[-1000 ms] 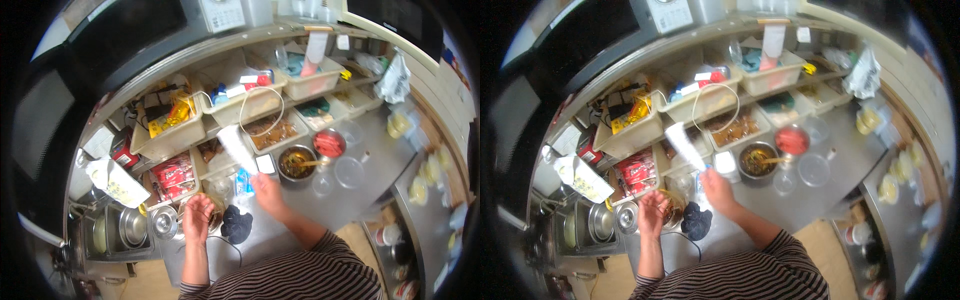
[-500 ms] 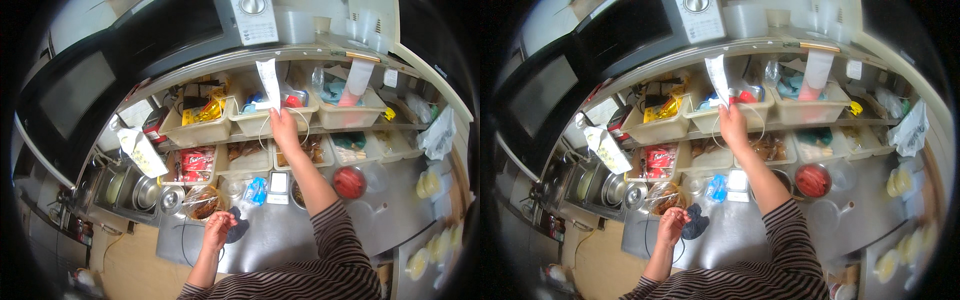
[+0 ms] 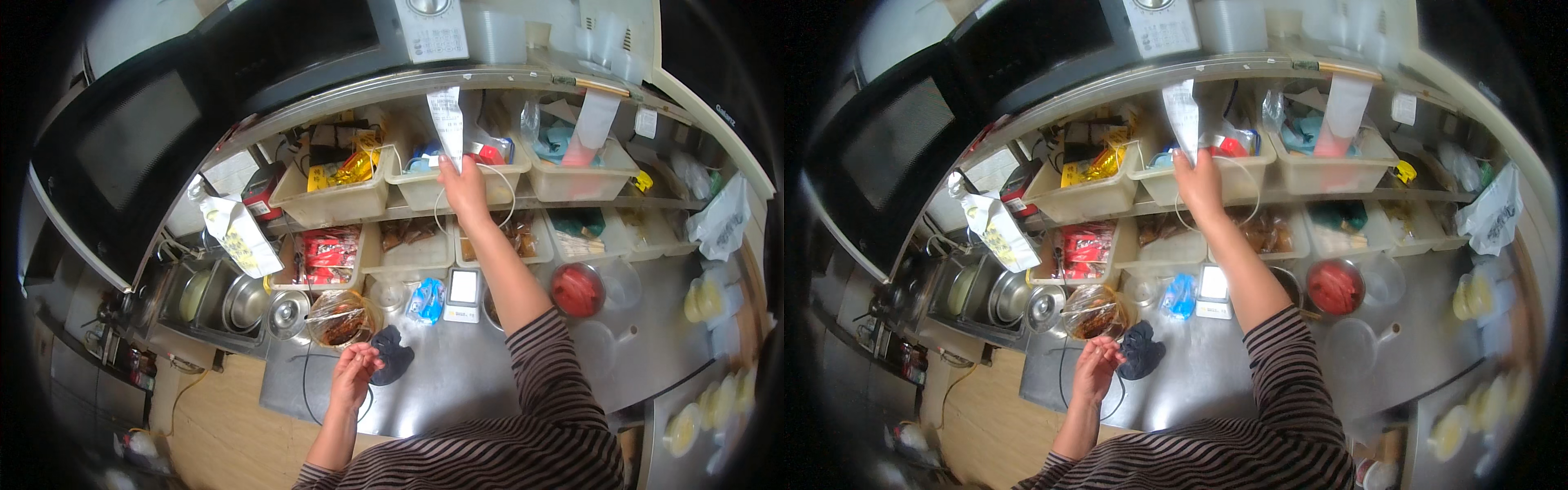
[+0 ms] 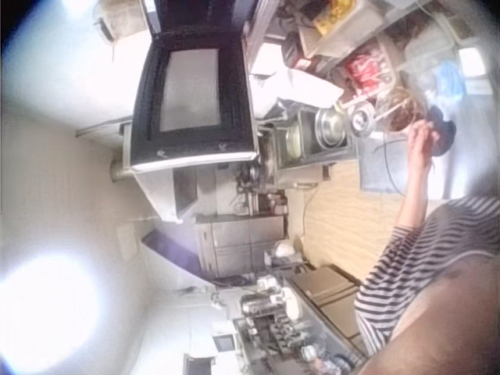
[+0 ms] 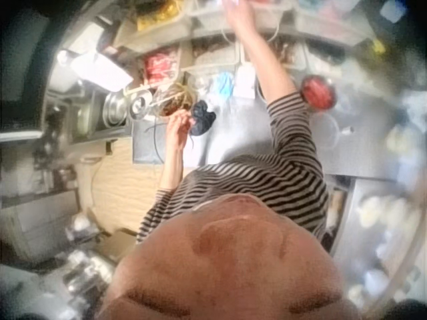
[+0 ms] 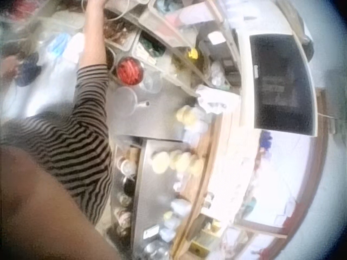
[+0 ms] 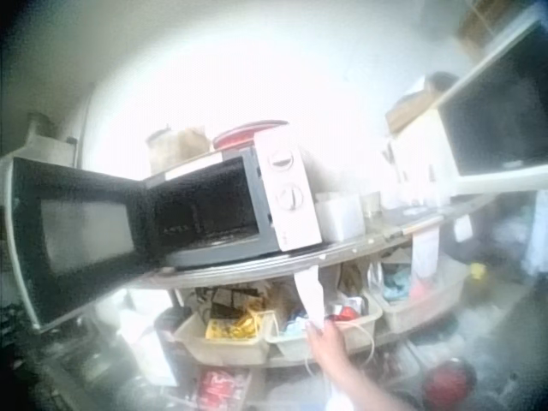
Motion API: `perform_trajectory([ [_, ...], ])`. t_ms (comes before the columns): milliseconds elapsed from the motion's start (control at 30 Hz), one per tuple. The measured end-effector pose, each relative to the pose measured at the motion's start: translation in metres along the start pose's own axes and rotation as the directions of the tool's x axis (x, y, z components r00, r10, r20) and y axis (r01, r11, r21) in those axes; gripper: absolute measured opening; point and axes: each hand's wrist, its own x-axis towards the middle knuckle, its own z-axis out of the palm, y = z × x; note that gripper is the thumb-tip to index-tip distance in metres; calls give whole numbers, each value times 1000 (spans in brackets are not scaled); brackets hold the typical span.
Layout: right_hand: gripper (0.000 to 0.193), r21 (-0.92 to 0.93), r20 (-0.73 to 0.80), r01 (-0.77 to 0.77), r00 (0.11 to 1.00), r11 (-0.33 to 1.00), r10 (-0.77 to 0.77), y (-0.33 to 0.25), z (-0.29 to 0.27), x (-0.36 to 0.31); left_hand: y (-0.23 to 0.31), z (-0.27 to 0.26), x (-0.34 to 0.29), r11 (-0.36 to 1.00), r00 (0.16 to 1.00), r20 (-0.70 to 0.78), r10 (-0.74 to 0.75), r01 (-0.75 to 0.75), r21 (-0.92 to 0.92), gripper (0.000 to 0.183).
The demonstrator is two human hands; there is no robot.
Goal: The person assembles a noodle bowl by placing noodles in a container, adding shredded cucumber, carrots, and bean sprouts, then wrapping the bowl in a plastic bag and attaching a receipt.
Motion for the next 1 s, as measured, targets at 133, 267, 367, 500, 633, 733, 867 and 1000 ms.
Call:
perform_trajectory([
  [133, 38, 49, -54, 188, 981, 981, -185, -3, 1, -15, 1, -3, 1, 1000, 1000, 4, -15, 15, 15, 21],
  [267, 45, 85, -51, 226, 974, 970, -222, 0, 0, -19, 1, -17, 3, 1000, 999, 32, -25, 25, 17, 21],
  [367, 49, -119, -133, 295, 941, 948, -310, 17, -1, -9, 0, -18, 9, 999, 996, 76, -35, 34, 12, 22],
  [500, 48, -241, -154, 361, 902, 901, -403, 21, 2, -11, 0, -20, 12, 998, 996, 66, -56, 55, 9, 22],
  [633, 27, -301, -133, 315, 921, 900, -367, 24, -4, -10, -10, -18, 24, 993, 993, 17, -119, 118, 17, 19],
  [733, 14, -64, -178, 322, 928, 945, -328, 43, 2, -18, -50, -10, 67, 948, 998, -57, -33, 49, 315, 30],
  [867, 19, -61, -100, 176, 978, 982, -182, 49, -22, -82, -90, 1, 125, 675, 998, -55, 13, 32, 737, 63],
  [1000, 30, -432, 132, -46, 985, 900, 114, 133, -51, -156, -142, -39, 156, 648, 995, 5, -95, 58, 760, 66],
])
